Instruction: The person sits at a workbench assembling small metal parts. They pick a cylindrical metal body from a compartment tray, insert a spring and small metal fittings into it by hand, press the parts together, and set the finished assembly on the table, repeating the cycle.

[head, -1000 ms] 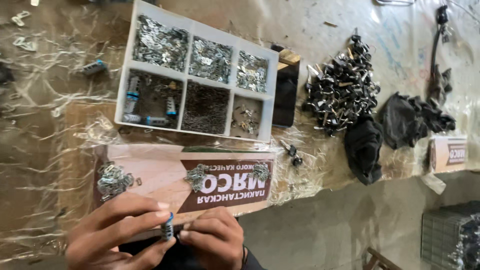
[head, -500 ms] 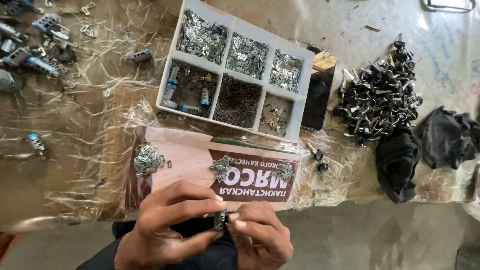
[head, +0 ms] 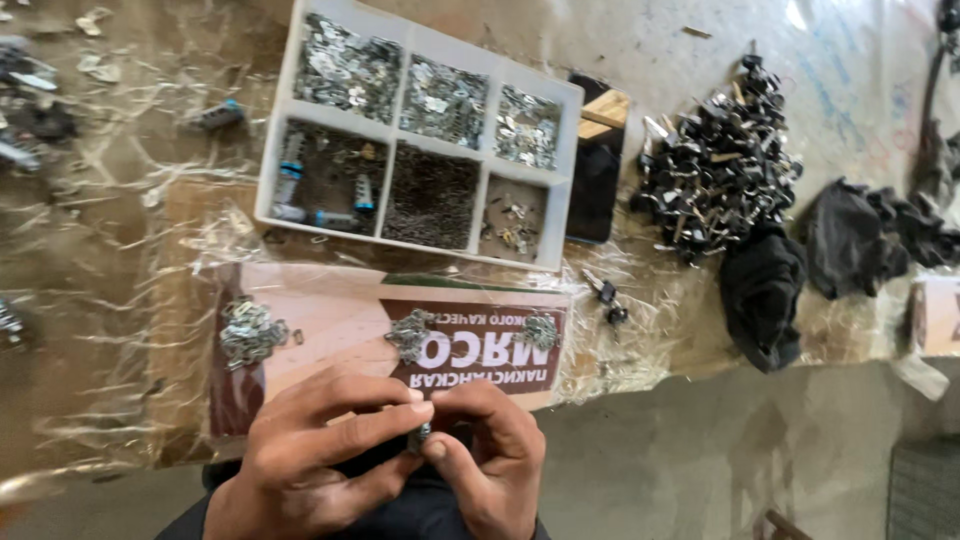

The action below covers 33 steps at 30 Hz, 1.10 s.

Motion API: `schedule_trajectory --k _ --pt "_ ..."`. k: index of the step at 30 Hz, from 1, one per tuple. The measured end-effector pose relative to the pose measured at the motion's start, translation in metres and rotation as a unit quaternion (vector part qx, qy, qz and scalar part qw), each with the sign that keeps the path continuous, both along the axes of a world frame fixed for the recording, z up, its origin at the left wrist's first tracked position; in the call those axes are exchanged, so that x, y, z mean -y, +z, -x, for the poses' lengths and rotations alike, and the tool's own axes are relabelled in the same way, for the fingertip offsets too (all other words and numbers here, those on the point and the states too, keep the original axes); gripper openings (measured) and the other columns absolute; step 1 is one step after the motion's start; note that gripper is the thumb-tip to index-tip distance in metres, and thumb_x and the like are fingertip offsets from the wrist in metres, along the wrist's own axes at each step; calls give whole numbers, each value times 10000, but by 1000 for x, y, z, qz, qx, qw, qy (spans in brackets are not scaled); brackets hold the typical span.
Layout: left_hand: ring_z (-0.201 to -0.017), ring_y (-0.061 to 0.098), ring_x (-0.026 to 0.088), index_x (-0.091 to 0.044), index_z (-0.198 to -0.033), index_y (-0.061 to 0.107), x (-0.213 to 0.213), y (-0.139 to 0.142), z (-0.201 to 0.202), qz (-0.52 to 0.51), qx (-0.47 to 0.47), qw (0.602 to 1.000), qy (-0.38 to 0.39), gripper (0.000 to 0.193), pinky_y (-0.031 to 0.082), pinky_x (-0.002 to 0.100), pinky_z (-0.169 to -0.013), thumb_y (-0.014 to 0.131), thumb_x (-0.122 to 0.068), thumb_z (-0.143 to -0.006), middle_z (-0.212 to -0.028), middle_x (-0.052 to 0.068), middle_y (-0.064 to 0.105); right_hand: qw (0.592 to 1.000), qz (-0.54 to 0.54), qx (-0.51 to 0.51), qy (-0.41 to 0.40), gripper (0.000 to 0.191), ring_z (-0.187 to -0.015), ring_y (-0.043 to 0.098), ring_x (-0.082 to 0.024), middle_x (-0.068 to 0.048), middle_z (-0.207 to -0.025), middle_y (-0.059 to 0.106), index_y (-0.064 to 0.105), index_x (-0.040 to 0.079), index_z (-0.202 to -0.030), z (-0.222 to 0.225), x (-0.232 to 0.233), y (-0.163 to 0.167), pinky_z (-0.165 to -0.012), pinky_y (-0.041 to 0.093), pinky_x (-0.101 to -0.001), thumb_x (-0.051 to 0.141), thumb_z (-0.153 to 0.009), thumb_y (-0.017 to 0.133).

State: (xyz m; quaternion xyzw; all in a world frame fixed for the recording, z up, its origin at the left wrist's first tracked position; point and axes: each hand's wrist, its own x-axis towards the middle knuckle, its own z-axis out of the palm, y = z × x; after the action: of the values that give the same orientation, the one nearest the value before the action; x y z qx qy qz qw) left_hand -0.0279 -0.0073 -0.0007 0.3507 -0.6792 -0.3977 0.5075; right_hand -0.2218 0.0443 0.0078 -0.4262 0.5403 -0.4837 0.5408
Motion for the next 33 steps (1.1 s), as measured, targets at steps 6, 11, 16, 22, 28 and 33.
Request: schedule_trajectory --k 6,11,16,22,28,33 --pt "-877 755 189 -86 -1129 762 4 -6 2 -27 -38 997 -58 492 595 293 -749 902 -97 -657 -1072 72 748 898 153 -407 -63 269 -903 738 -229 -111 -1027 718 704 73 -1127 11 -3 -12 -794 593 -307 152 -891 806" --pt "-950 771 201 -85 -1145 756 7 -7 2 -30 -25 998 -47 488 611 299 -815 902 -103 -680 -1095 66 747 807 99 -579 -65 631 -983 633 -295 -120 -1067 627 631 55 -1336 23 1 -12 -851 529 -404 357 -820 832" --pt "-961 750 220 -87 -1134 753 10 -6 9 -3 -19 999 -46 492 591 333 -856 898 -116 -665 -1090 71 737 814 95 -573 -11 908 -950 596 -294 -112 -1052 578 619 25 -1366 36 -5 -20 -798 518 -411 507 -648 894" --pt "-942 781 214 -79 -1114 770 7 -6 12 -50 -9 996 -76 485 608 317 -812 897 -119 -648 -1090 79 759 777 238 -581 37 669 -1039 609 -226 -25 -1134 603 672 143 -1333 55 -20 -34 -899 532 -374 402 -768 920" --pt "-908 769 197 -73 -1119 759 4 -8 16 -12 -30 997 -74 466 590 296 -778 901 -121 -678 -1094 87 750 821 160 -547 14 973 -965 594 -283 -89 -1089 591 533 5 -1417 48 -6 -29 -817 517 -424 445 -648 935" --pt "-899 771 196 -63 -1113 757 5 -2 19 -1 -28 997 -74 460 598 292 -767 893 -114 -677 -1081 93 749 827 106 -551 25 980 -885 606 -283 -102 -979 574 573 -23 -1382 44 0 -24 -704 519 -411 411 -585 942"
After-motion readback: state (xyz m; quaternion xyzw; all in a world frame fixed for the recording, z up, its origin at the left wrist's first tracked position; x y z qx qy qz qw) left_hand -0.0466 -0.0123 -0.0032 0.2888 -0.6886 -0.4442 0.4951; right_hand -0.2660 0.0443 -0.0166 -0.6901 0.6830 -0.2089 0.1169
